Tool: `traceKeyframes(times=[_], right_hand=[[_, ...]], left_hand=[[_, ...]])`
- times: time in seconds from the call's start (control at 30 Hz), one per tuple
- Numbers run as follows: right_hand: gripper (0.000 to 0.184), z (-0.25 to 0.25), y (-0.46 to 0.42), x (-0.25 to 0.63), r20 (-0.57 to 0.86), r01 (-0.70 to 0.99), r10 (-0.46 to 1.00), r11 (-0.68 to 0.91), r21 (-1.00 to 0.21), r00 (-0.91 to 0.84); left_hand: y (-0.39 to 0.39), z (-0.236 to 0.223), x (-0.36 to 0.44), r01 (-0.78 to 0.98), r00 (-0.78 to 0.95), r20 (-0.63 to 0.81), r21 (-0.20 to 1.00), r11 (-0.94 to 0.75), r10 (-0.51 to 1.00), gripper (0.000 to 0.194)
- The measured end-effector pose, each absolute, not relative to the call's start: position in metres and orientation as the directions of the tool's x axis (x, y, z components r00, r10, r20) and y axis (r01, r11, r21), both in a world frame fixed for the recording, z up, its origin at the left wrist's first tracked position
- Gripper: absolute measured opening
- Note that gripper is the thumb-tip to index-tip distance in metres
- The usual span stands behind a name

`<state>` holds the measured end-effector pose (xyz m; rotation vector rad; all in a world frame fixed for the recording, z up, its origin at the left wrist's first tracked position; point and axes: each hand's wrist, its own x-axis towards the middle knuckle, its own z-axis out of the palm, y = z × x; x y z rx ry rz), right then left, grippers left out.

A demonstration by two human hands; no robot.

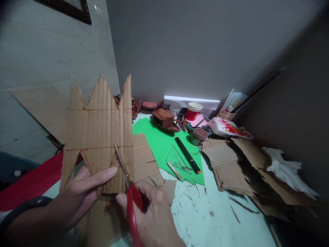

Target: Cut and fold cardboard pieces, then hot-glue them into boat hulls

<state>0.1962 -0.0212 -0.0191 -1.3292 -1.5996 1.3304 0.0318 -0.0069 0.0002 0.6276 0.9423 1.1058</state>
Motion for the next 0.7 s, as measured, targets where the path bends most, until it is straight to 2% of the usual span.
traceKeyframes(times=[0.17, 0.27, 0.47, 0.6, 0.7], right_hand=[[0.035, -0.013, -0.024, 0.196, -0.219, 0.168, 0.936, -0.177, -0.970, -0.277], [0.034, -0.012, -0.026, 0.198, -0.229, 0.108, 0.925, -0.206, -0.973, -0.303], [0.034, -0.021, -0.024, 0.203, -0.060, 0.169, 0.925, 0.005, -0.986, -0.376], [0.016, -0.020, -0.022, 0.202, -0.073, 0.271, 0.929, 0.030, -0.962, -0.363], [0.015, -0.018, -0.022, 0.201, -0.034, 0.278, 0.924, 0.079, -0.957, -0.380]], left_hand=[[-0.006, 0.001, 0.032, -0.487, 0.146, -0.332, 0.796, 0.360, 0.932, 0.062], [-0.007, -0.001, 0.031, -0.454, 0.179, -0.348, 0.801, 0.391, 0.920, 0.061], [-0.013, -0.010, 0.031, -0.420, 0.217, -0.217, 0.859, 0.292, 0.952, 0.063], [-0.014, -0.011, 0.031, -0.370, 0.186, -0.163, 0.902, 0.223, 0.969, 0.065], [-0.015, -0.012, 0.030, -0.343, 0.175, -0.158, 0.915, 0.210, 0.972, 0.067]])
